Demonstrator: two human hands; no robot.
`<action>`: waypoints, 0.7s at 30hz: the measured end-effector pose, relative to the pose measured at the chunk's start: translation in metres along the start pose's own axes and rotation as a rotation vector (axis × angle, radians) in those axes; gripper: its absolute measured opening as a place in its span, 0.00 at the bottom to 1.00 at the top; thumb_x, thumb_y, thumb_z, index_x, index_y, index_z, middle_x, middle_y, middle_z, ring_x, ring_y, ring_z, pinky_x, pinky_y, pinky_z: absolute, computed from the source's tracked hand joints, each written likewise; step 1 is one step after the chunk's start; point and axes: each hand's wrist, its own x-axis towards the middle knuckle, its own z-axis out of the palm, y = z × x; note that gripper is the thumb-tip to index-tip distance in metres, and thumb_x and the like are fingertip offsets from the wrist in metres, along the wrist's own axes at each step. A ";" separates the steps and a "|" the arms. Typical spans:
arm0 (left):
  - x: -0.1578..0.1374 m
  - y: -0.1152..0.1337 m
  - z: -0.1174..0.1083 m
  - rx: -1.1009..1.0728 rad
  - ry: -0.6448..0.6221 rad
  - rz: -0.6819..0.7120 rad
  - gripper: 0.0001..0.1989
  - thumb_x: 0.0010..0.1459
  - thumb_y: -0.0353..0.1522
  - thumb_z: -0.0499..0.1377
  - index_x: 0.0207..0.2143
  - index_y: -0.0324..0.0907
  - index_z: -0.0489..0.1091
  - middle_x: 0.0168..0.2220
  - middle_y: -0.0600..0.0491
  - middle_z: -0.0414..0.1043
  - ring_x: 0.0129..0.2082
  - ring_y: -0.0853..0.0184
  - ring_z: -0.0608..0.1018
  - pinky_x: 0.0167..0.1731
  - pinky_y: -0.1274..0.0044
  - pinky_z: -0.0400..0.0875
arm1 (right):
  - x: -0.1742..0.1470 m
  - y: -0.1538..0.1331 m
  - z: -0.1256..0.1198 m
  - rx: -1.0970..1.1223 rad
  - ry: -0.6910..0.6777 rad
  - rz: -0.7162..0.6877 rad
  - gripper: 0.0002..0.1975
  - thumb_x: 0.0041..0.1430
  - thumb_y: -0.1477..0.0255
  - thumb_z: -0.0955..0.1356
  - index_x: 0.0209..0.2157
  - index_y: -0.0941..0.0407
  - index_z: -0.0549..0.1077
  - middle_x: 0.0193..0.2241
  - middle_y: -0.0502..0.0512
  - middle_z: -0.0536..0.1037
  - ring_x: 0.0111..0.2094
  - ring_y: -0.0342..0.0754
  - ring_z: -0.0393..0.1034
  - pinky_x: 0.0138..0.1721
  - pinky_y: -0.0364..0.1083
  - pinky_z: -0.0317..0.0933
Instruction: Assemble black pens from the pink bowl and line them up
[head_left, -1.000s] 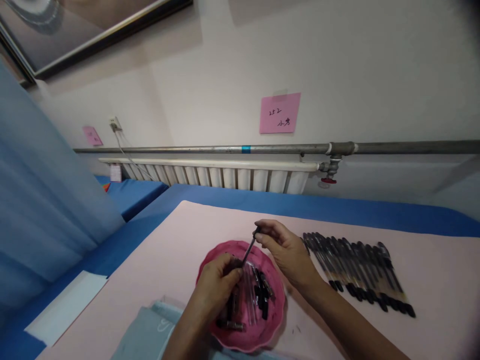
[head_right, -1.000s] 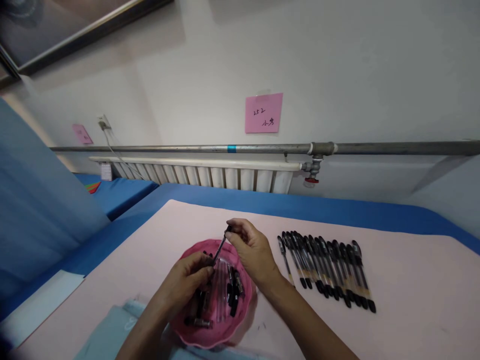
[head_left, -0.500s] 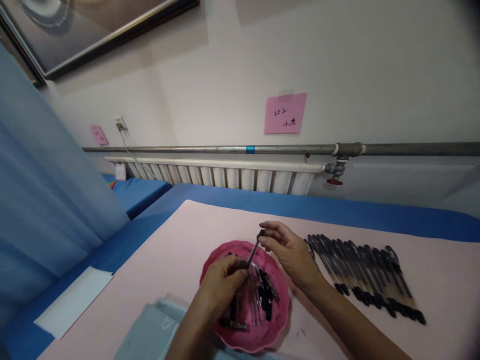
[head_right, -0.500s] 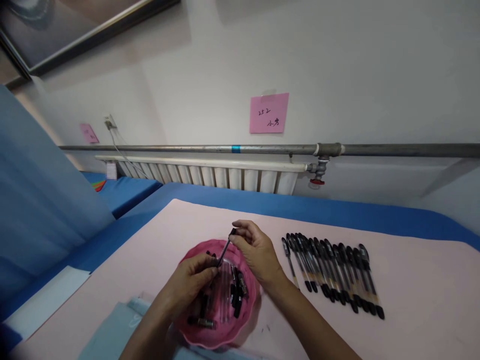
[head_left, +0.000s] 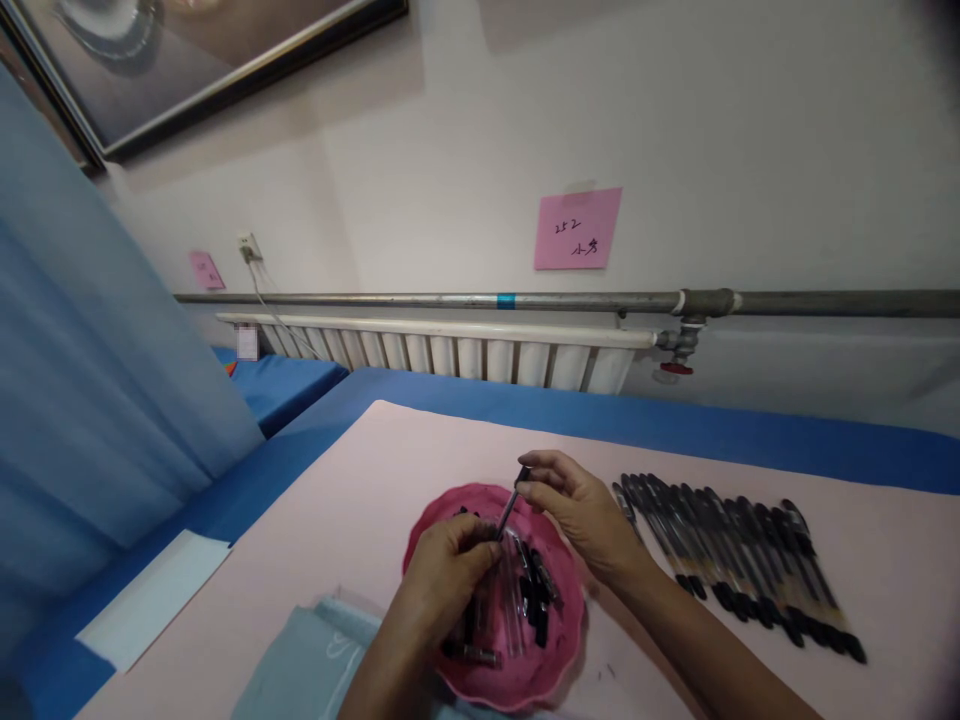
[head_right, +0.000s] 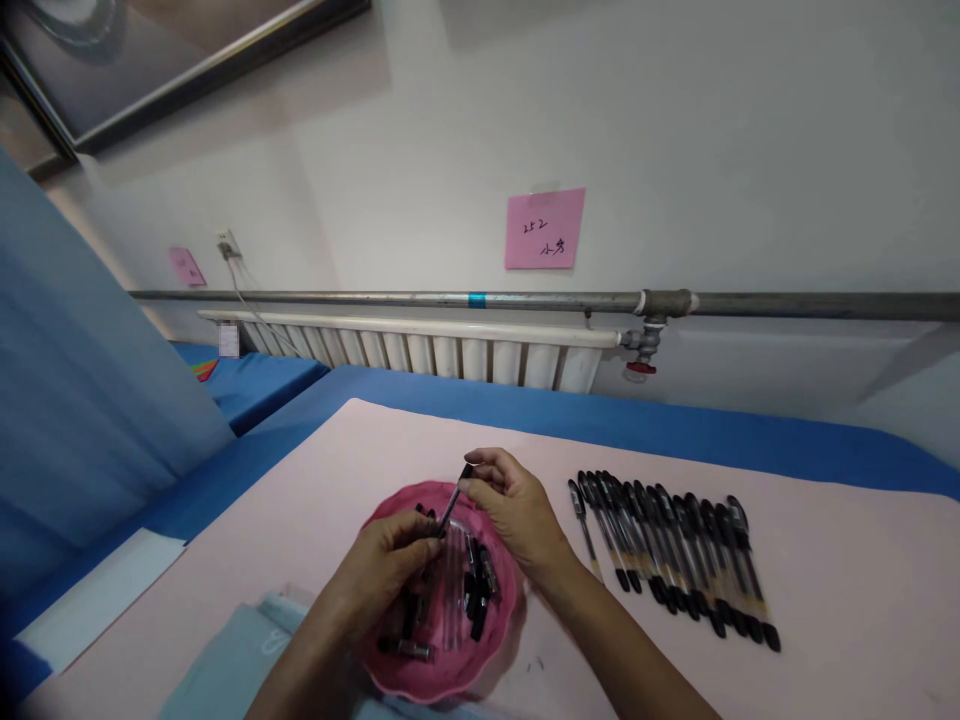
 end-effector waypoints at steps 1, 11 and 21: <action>0.000 0.000 0.000 0.005 0.002 -0.001 0.06 0.47 0.31 0.55 0.27 0.42 0.71 0.23 0.56 0.67 0.21 0.73 0.65 0.23 0.79 0.59 | 0.000 0.001 0.000 0.011 -0.006 0.005 0.14 0.42 0.71 0.69 0.34 0.56 0.70 0.24 0.45 0.71 0.26 0.42 0.65 0.30 0.43 0.59; 0.000 -0.003 0.002 -0.030 0.009 -0.044 0.06 0.47 0.33 0.56 0.27 0.41 0.70 0.20 0.57 0.64 0.18 0.74 0.62 0.19 0.80 0.56 | -0.001 0.012 0.006 0.082 -0.032 0.057 0.10 0.43 0.73 0.69 0.32 0.57 0.70 0.25 0.46 0.72 0.27 0.41 0.65 0.31 0.41 0.58; 0.002 -0.006 0.003 -0.032 0.018 -0.067 0.06 0.46 0.31 0.55 0.28 0.40 0.70 0.21 0.57 0.63 0.17 0.75 0.62 0.18 0.81 0.58 | -0.002 0.020 0.010 0.070 -0.060 0.096 0.07 0.42 0.74 0.68 0.28 0.57 0.69 0.21 0.44 0.69 0.22 0.39 0.60 0.26 0.40 0.54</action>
